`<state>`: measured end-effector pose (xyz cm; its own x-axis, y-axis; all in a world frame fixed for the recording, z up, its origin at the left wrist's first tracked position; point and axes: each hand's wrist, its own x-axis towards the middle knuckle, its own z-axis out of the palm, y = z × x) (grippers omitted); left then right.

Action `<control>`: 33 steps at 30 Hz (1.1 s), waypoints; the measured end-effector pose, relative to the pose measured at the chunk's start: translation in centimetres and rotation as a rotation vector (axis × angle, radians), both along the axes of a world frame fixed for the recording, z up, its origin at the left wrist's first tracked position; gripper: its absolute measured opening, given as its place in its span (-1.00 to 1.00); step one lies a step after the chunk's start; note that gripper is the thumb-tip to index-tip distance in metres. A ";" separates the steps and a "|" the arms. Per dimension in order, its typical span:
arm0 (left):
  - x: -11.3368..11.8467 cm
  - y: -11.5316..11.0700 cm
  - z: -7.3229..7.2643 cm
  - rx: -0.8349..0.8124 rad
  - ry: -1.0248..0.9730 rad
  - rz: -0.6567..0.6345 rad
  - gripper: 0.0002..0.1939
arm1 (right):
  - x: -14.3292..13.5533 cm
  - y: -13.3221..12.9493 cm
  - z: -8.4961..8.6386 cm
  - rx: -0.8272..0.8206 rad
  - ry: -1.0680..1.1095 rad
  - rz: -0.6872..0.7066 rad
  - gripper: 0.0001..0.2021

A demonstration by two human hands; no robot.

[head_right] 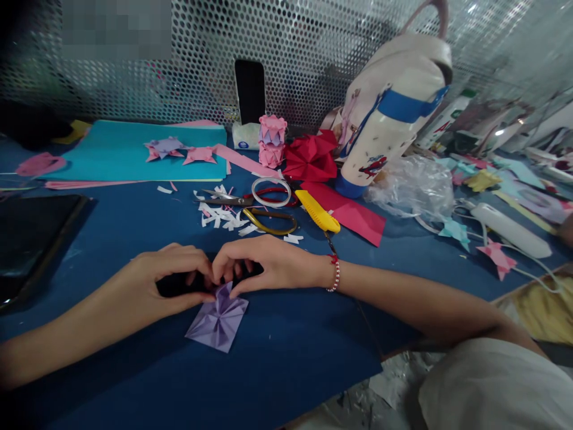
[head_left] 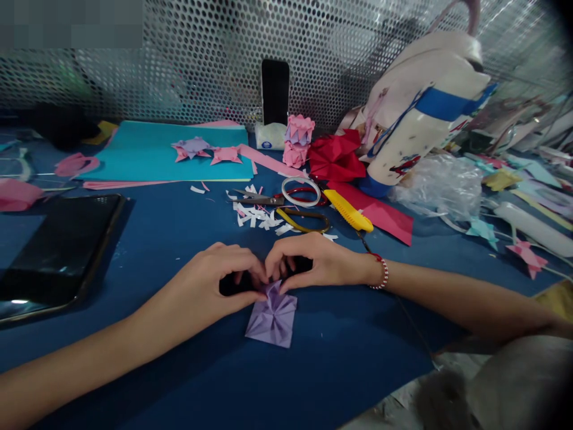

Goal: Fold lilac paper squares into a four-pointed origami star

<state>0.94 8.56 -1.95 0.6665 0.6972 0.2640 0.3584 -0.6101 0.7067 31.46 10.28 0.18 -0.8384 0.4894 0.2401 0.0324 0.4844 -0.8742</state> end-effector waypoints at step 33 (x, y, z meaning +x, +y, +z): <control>-0.1 -6.7 0.9 0.630 0.102 -0.066 -0.53 | -0.6 -2.4 -0.2 0.048 -0.019 -0.135 -0.94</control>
